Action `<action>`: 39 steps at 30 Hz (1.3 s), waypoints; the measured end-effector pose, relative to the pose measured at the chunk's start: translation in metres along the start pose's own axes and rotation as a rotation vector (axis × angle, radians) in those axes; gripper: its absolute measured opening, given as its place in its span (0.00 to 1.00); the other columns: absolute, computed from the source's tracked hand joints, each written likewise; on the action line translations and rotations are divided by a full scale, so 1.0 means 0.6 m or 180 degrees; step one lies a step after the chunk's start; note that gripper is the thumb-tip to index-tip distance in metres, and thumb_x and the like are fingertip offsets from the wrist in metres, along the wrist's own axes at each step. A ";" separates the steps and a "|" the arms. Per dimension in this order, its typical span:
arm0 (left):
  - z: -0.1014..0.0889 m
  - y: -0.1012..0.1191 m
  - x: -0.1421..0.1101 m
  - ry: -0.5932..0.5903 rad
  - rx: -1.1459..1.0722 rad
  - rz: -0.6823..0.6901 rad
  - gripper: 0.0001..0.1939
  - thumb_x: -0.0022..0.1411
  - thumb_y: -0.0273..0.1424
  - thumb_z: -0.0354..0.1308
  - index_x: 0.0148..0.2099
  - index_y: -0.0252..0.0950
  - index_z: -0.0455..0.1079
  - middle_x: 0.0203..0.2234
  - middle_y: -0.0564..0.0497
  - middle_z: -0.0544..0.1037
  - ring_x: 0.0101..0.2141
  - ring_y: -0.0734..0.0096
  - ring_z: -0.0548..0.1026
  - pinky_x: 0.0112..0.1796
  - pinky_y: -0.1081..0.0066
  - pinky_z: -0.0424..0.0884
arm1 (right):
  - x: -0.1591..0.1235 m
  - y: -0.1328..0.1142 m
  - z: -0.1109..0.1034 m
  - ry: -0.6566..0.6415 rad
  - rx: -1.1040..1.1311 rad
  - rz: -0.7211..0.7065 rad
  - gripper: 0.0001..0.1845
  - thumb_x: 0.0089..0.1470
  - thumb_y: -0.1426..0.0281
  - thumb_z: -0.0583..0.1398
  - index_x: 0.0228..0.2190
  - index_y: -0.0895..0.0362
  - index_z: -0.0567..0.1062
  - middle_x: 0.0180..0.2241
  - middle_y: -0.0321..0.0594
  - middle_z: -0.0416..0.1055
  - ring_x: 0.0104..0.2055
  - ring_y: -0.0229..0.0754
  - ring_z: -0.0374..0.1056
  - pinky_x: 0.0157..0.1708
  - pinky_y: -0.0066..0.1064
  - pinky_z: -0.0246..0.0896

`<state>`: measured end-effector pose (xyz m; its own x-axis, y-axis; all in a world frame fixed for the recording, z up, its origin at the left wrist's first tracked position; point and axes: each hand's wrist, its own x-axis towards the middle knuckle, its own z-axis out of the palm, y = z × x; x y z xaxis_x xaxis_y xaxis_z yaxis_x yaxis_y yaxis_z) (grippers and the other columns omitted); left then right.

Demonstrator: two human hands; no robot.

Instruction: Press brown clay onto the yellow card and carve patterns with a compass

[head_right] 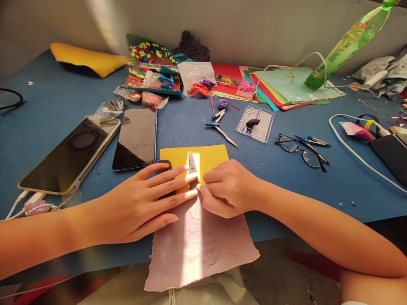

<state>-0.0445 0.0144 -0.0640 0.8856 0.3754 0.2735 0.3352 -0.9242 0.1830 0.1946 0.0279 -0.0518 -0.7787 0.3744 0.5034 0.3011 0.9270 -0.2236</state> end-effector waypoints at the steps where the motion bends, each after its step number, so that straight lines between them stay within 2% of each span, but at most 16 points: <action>1: -0.001 0.000 0.000 -0.0012 -0.0001 -0.0004 0.21 0.71 0.35 0.43 0.61 0.37 0.64 0.61 0.44 0.67 0.61 0.57 0.62 0.60 0.55 0.52 | 0.000 0.000 0.000 -0.0008 0.0029 0.0006 0.20 0.54 0.80 0.52 0.14 0.55 0.59 0.13 0.30 0.52 0.16 0.33 0.46 0.18 0.31 0.43; 5: -0.005 -0.001 0.003 -0.0179 0.0001 0.0024 0.22 0.71 0.36 0.44 0.63 0.36 0.61 0.61 0.44 0.65 0.61 0.57 0.62 0.60 0.55 0.52 | -0.004 0.005 -0.002 0.0083 0.0179 0.0088 0.21 0.56 0.79 0.51 0.14 0.55 0.61 0.14 0.32 0.55 0.16 0.33 0.47 0.18 0.30 0.44; 8: -0.003 -0.002 0.003 -0.0092 0.0073 -0.0018 0.23 0.70 0.37 0.44 0.63 0.35 0.61 0.60 0.41 0.66 0.61 0.55 0.61 0.59 0.55 0.54 | -0.007 0.010 -0.005 0.0167 0.0087 0.0209 0.22 0.60 0.76 0.48 0.16 0.55 0.66 0.15 0.34 0.59 0.17 0.33 0.51 0.19 0.30 0.47; 12: 0.003 -0.002 0.000 0.0012 -0.0011 -0.0049 0.22 0.68 0.42 0.48 0.60 0.42 0.65 0.60 0.38 0.65 0.63 0.47 0.57 0.57 0.48 0.55 | -0.008 0.011 -0.006 0.0019 0.0003 0.0078 0.20 0.60 0.76 0.48 0.20 0.55 0.70 0.16 0.34 0.61 0.17 0.34 0.52 0.19 0.30 0.48; 17: 0.005 -0.001 -0.003 -0.0075 -0.0077 -0.0236 0.23 0.68 0.43 0.48 0.61 0.43 0.65 0.61 0.35 0.63 0.63 0.45 0.57 0.57 0.43 0.53 | -0.003 0.006 -0.002 -0.0154 -0.0005 -0.0070 0.18 0.58 0.78 0.48 0.21 0.56 0.69 0.17 0.34 0.63 0.19 0.35 0.56 0.20 0.31 0.49; 23: 0.007 0.000 -0.004 -0.0014 -0.0044 -0.0229 0.23 0.69 0.43 0.46 0.61 0.42 0.65 0.61 0.34 0.63 0.63 0.46 0.57 0.58 0.43 0.52 | 0.001 0.002 0.000 -0.0215 0.0060 0.0039 0.19 0.56 0.79 0.49 0.16 0.55 0.61 0.14 0.32 0.56 0.17 0.34 0.49 0.19 0.30 0.46; 29: 0.007 0.000 -0.004 -0.0018 -0.0068 -0.0237 0.22 0.69 0.41 0.46 0.60 0.41 0.65 0.62 0.35 0.63 0.63 0.49 0.57 0.59 0.45 0.51 | -0.002 0.012 0.000 0.0125 -0.0199 0.0089 0.20 0.60 0.78 0.48 0.17 0.56 0.65 0.16 0.34 0.59 0.17 0.33 0.51 0.19 0.29 0.47; 33: 0.004 0.001 -0.003 -0.0031 -0.0060 -0.0255 0.21 0.70 0.40 0.45 0.58 0.39 0.67 0.62 0.36 0.63 0.64 0.49 0.57 0.59 0.46 0.50 | -0.002 0.013 0.005 0.0035 -0.0317 0.0034 0.19 0.57 0.79 0.51 0.17 0.56 0.66 0.15 0.32 0.55 0.17 0.33 0.48 0.19 0.30 0.45; 37: 0.002 0.002 -0.001 -0.0015 -0.0083 -0.0135 0.21 0.71 0.38 0.43 0.60 0.37 0.65 0.61 0.44 0.66 0.63 0.58 0.59 0.62 0.51 0.44 | -0.003 0.011 0.006 0.0029 -0.0247 0.0061 0.21 0.57 0.79 0.50 0.15 0.56 0.65 0.14 0.32 0.54 0.16 0.33 0.46 0.18 0.30 0.44; 39: 0.002 0.002 0.000 0.0017 -0.0107 -0.0153 0.21 0.71 0.38 0.43 0.60 0.38 0.65 0.61 0.45 0.66 0.63 0.60 0.60 0.62 0.54 0.42 | -0.003 0.014 0.004 0.0148 -0.0170 0.0212 0.21 0.59 0.78 0.49 0.17 0.56 0.68 0.15 0.33 0.57 0.17 0.33 0.49 0.18 0.29 0.46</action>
<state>-0.0438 0.0130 -0.0652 0.8670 0.4196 0.2689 0.3661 -0.9023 0.2277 0.1970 0.0349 -0.0566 -0.7300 0.4347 0.5274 0.3812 0.8995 -0.2138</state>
